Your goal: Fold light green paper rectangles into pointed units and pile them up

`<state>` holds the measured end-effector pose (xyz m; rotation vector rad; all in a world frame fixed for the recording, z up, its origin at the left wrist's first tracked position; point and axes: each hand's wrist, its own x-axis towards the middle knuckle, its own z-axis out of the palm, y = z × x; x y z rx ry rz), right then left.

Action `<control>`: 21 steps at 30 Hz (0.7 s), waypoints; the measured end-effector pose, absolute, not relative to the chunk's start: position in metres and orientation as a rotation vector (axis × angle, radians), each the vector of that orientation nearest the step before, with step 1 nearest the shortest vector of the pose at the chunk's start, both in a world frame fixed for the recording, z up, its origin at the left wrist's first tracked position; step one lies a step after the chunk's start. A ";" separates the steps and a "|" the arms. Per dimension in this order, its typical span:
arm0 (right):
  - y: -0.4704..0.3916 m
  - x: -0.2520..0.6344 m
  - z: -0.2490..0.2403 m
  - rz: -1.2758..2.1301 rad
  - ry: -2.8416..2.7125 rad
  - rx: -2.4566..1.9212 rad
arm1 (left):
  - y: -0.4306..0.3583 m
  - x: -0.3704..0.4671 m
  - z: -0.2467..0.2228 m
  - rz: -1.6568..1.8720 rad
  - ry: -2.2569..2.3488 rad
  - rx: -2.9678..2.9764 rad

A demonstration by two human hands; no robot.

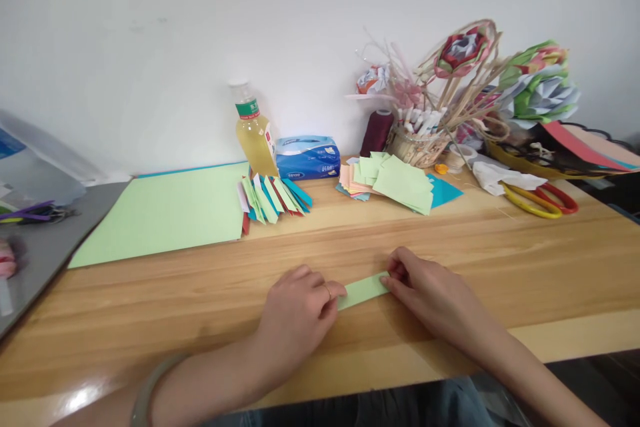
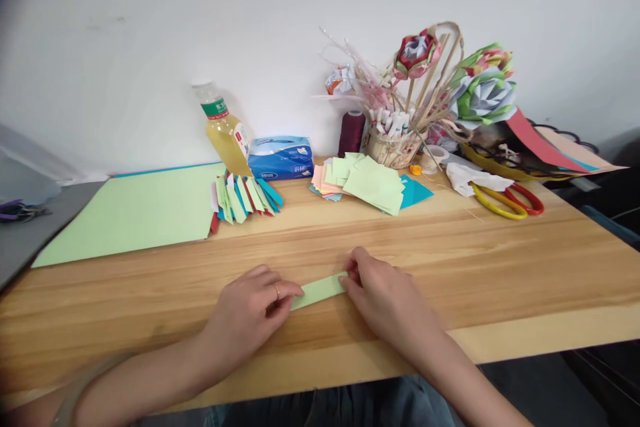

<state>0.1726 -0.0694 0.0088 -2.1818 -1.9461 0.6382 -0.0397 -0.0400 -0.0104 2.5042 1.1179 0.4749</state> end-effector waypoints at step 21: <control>-0.104 0.142 -0.009 -0.392 -2.315 -1.372 | -0.044 -0.041 -0.017 0.732 0.992 2.728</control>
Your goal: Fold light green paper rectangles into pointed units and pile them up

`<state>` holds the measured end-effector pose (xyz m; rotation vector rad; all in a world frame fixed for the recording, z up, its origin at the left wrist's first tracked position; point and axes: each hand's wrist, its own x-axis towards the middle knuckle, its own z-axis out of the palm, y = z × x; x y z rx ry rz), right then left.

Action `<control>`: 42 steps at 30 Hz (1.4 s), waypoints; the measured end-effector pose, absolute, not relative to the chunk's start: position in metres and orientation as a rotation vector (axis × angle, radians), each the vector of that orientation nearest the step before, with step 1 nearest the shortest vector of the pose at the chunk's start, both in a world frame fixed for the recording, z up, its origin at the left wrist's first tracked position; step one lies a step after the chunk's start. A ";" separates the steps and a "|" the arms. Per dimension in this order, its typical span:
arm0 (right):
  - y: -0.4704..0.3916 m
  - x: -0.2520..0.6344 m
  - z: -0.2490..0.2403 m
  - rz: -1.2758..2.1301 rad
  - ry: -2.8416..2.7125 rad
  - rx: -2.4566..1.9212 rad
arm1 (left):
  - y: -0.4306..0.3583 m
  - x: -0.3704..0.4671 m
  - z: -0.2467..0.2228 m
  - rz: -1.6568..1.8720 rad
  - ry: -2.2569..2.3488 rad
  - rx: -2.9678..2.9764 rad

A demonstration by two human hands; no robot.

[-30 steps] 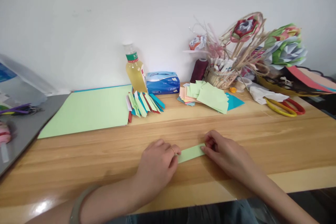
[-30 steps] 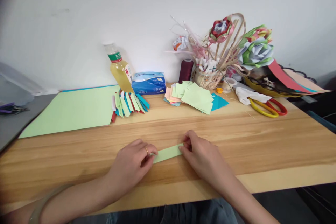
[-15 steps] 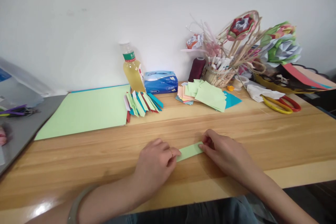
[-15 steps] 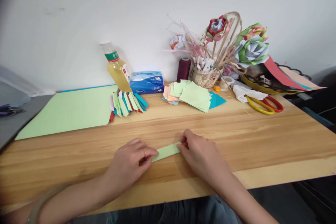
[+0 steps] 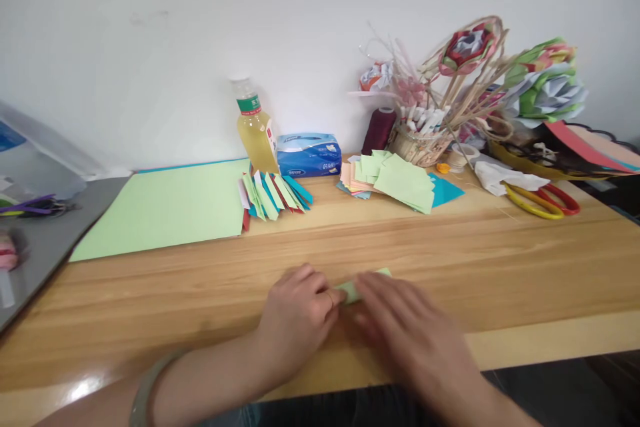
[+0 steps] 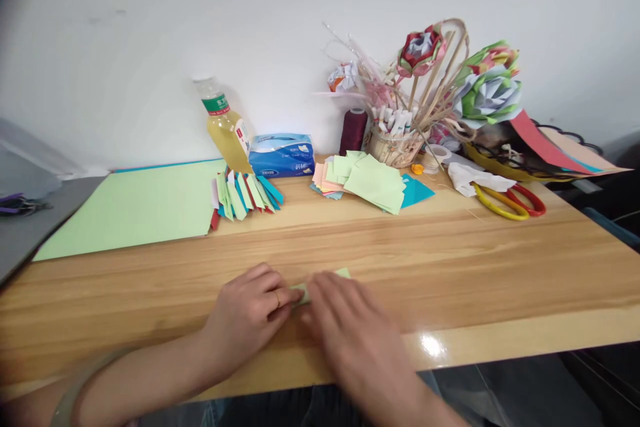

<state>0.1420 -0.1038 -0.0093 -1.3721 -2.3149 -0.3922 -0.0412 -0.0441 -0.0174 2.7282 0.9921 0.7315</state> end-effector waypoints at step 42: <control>-0.046 0.185 -0.012 0.222 -2.567 -1.526 | 0.000 -0.023 -0.004 0.124 0.966 3.060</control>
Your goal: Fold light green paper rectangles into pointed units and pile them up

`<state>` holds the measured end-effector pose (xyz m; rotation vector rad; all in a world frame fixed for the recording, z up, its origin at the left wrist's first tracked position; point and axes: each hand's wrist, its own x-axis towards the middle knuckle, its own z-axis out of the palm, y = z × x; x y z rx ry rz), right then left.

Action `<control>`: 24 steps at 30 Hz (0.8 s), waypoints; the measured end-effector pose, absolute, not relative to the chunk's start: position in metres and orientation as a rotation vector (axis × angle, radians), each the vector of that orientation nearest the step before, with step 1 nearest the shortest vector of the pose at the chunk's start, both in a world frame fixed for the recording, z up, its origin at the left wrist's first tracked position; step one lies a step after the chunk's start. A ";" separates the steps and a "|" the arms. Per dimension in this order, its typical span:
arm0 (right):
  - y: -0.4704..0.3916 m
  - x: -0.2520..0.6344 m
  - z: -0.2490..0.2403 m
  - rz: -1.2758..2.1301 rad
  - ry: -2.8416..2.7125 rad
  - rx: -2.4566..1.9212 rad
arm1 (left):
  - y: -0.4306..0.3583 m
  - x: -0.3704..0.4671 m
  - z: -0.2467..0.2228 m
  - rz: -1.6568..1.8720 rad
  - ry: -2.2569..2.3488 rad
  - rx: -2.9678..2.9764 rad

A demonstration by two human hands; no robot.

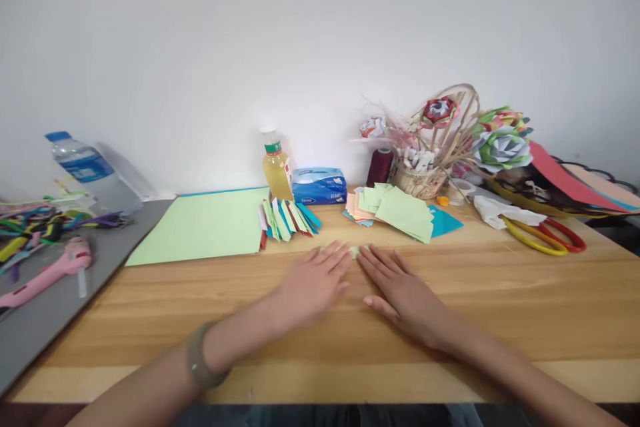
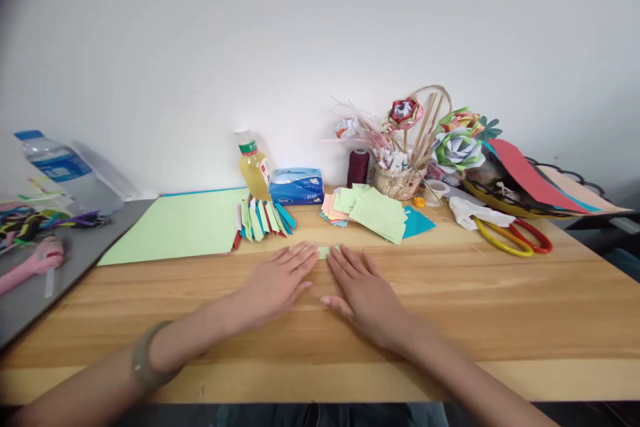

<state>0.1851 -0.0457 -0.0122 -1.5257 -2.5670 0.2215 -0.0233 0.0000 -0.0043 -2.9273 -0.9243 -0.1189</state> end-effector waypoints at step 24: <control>-0.023 0.143 -0.007 0.133 -2.748 -1.181 | 0.012 -0.057 -0.031 -0.238 -1.053 -2.871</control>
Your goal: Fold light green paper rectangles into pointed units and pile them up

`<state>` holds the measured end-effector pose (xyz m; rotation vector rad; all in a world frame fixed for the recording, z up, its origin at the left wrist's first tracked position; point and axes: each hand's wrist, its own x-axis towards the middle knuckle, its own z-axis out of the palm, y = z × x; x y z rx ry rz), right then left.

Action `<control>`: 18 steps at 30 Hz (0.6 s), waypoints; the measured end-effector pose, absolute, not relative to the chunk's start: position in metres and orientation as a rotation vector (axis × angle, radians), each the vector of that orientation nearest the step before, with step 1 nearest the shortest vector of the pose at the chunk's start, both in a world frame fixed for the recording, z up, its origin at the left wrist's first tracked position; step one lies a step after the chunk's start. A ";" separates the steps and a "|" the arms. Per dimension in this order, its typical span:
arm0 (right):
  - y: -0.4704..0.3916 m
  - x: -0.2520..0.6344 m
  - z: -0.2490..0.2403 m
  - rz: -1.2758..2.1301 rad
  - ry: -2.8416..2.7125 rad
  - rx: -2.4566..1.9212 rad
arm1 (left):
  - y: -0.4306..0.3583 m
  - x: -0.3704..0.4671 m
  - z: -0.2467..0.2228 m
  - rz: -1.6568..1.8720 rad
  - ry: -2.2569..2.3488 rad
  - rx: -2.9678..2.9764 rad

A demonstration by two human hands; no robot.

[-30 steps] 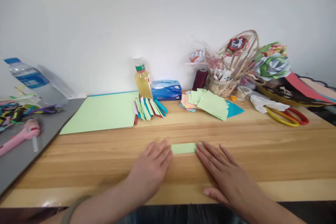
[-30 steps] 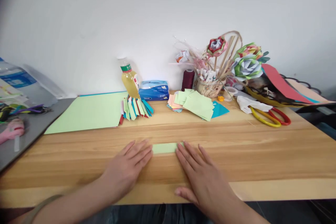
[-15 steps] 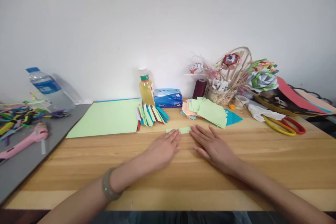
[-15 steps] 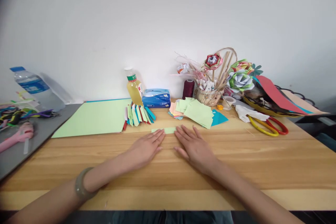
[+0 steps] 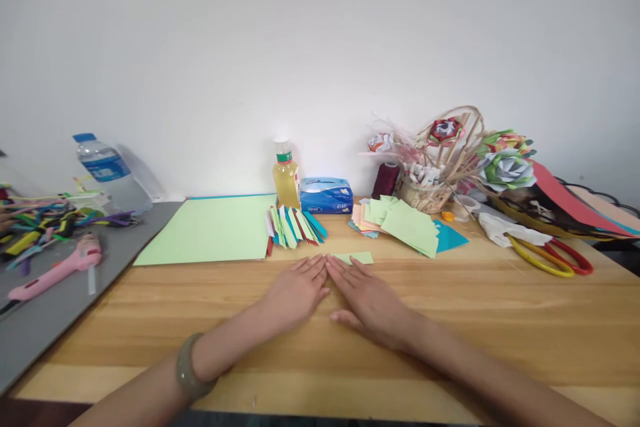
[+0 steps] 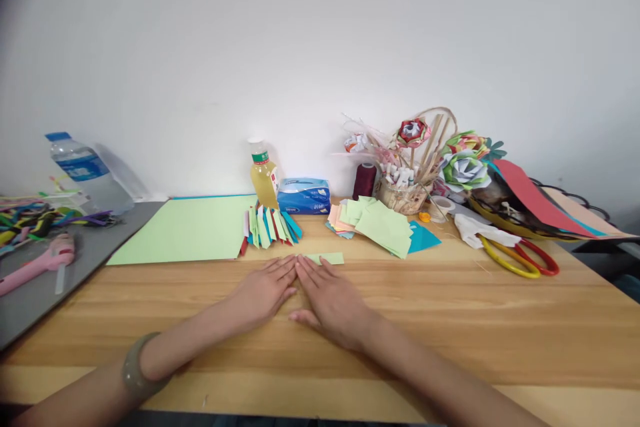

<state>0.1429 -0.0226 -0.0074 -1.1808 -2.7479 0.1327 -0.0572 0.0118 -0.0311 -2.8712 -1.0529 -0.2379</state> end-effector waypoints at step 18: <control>-0.031 0.209 -0.008 0.085 -2.634 -1.432 | -0.004 -0.063 -0.019 -0.247 -1.245 -2.792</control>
